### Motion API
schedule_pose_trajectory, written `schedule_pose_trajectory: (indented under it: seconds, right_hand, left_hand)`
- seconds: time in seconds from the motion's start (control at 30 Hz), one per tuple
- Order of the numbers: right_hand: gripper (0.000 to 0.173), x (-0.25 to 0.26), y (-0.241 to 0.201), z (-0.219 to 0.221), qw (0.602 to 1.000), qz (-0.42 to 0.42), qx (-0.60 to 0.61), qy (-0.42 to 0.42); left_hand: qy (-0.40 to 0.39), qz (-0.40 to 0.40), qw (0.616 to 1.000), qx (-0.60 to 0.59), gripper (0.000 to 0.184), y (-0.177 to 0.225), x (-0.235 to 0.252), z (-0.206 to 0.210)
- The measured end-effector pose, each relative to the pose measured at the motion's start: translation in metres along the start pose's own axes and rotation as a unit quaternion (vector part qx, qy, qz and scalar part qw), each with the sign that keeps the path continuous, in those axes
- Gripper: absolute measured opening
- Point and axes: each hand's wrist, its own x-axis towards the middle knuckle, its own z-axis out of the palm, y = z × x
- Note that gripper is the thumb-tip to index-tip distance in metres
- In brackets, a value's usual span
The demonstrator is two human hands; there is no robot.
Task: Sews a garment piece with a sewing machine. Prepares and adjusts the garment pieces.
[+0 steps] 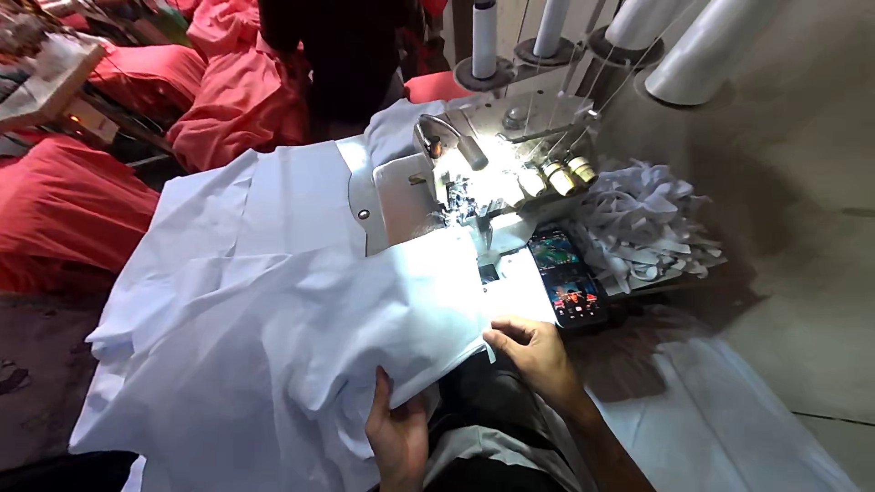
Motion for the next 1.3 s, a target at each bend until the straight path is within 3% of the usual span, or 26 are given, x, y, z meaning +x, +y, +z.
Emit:
schedule_pose_trajectory:
  seconds: [0.13, 0.43, 0.8, 1.0, 1.17, 1.3]
  right_hand:
    - [0.012, -0.003, -0.004, -0.004, 1.000, 0.021, 0.000, -0.007]
    - [0.009, -0.007, 0.004, 0.004, 0.998, -0.024, -0.019, 0.049]
    - [0.012, 0.002, -0.007, 0.001, 0.998, -0.034, -0.037, 0.040]
    - [0.013, 0.034, -0.020, 0.004, 0.996, -0.072, -0.037, 0.041]
    - [0.013, 0.063, -0.033, 0.006, 0.991, -0.127, -0.029, 0.039]
    - [0.014, 0.075, -0.040, 0.006, 0.990, -0.136, -0.022, 0.028]
  left_hand:
    - [-0.006, -0.026, 1.000, 0.001, 0.026, -0.004, 0.001, -0.006]
    - [-0.041, -0.045, 0.998, 0.019, 0.021, -0.003, 0.004, -0.019]
    - [-0.058, -0.051, 0.995, 0.056, 0.025, 0.001, -0.003, -0.012]
    - [-0.177, -0.083, 0.976, 0.096, 0.040, 0.012, 0.013, 0.004]
    - [-0.351, -0.114, 0.912, 0.179, 0.055, 0.023, 0.048, 0.020]
    - [-0.339, -0.100, 0.909, 0.221, 0.062, 0.031, 0.065, 0.045]
